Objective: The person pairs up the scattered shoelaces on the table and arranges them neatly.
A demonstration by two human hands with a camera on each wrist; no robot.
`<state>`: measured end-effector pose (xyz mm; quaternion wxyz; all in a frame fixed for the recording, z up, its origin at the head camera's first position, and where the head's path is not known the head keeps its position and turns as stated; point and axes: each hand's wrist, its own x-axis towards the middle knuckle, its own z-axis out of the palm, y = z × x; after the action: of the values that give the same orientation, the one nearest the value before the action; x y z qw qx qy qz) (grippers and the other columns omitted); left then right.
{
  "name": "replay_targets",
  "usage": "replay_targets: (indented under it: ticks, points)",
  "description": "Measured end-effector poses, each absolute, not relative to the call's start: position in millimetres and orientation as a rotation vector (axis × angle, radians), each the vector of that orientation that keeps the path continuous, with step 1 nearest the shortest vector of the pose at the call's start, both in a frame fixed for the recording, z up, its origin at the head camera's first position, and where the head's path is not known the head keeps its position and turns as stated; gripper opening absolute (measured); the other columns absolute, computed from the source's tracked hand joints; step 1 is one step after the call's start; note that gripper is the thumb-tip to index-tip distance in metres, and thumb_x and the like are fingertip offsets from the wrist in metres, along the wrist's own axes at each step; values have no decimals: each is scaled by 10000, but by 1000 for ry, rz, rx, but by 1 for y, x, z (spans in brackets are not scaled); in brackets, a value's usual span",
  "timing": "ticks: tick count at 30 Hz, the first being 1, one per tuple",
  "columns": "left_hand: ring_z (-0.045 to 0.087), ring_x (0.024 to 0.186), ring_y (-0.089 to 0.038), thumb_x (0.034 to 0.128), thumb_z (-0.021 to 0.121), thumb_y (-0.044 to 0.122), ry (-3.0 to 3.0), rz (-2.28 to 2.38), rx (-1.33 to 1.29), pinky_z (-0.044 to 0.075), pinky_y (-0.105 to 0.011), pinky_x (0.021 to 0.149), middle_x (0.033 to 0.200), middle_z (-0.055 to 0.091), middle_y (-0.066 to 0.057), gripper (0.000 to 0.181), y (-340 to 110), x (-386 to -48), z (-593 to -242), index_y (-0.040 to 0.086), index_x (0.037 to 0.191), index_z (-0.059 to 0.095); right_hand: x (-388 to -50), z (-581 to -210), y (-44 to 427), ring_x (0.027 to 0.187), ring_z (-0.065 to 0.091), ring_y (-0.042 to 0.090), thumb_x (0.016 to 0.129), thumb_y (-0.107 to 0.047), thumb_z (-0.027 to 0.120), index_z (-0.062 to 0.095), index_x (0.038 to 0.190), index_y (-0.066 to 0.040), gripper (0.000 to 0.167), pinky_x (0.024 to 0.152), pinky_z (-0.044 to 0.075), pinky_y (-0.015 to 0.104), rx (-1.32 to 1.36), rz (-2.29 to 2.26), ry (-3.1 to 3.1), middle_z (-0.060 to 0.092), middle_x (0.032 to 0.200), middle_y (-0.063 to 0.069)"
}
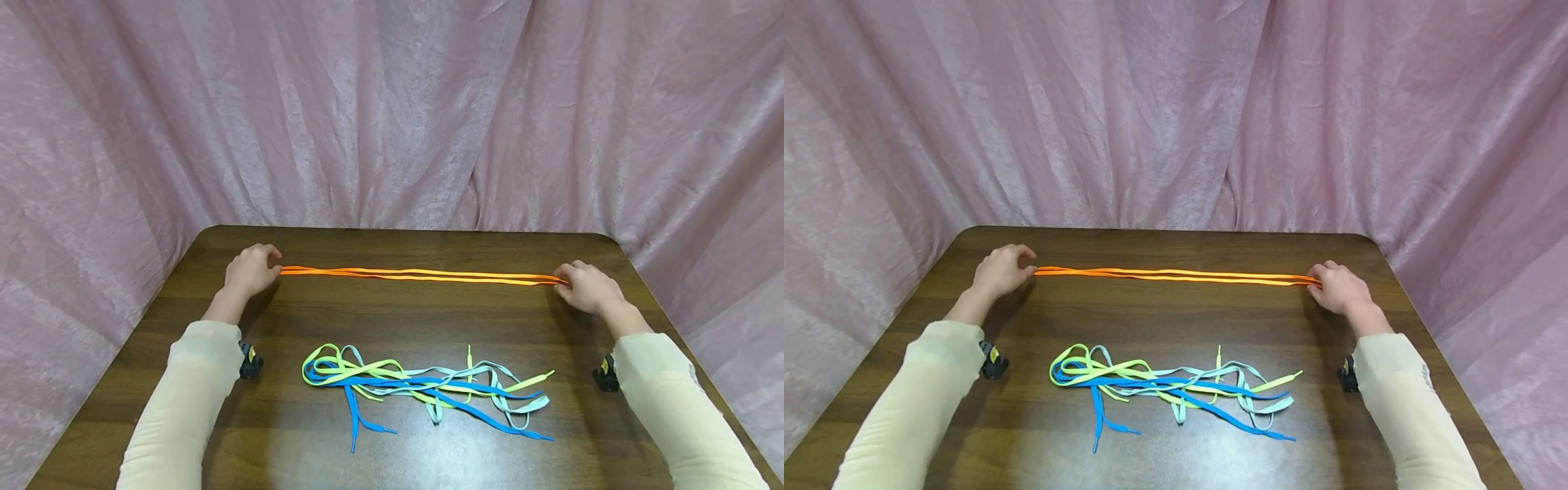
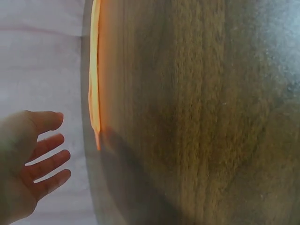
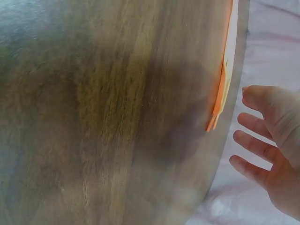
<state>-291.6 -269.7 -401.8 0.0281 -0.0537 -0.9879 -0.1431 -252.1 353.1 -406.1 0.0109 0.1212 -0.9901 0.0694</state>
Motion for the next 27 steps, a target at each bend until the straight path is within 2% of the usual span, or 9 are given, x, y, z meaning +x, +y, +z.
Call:
replay_targets:
  ticks: [9,15,27]
  points:
    - [548,1007,-411,856,619,218,-3072,-407,-292,450,-551,718,1236,523,-186,346,-254,-278,-393,95,1178,585,-236,-402,339,859,594,368,813,-155,656,605,1076,-12,303,684,468,516,576,208,-2959,592,1005,183]
    - [543,1043,-400,837,650,222,-3059,-390,-393,454,-549,746,1232,531,-166,371,-243,-268,-390,95,1182,592,-222,-402,324,826,612,319,787,-124,686,623,1061,-9,303,682,488,463,735,214,-2864,615,972,151]
    - [561,1028,-337,798,702,272,-2972,-297,-642,474,-491,776,1176,570,-134,464,-212,-247,-389,80,1198,569,-199,-408,296,872,616,262,766,-123,707,635,1040,-50,292,705,496,422,904,220,-2821,616,974,83]
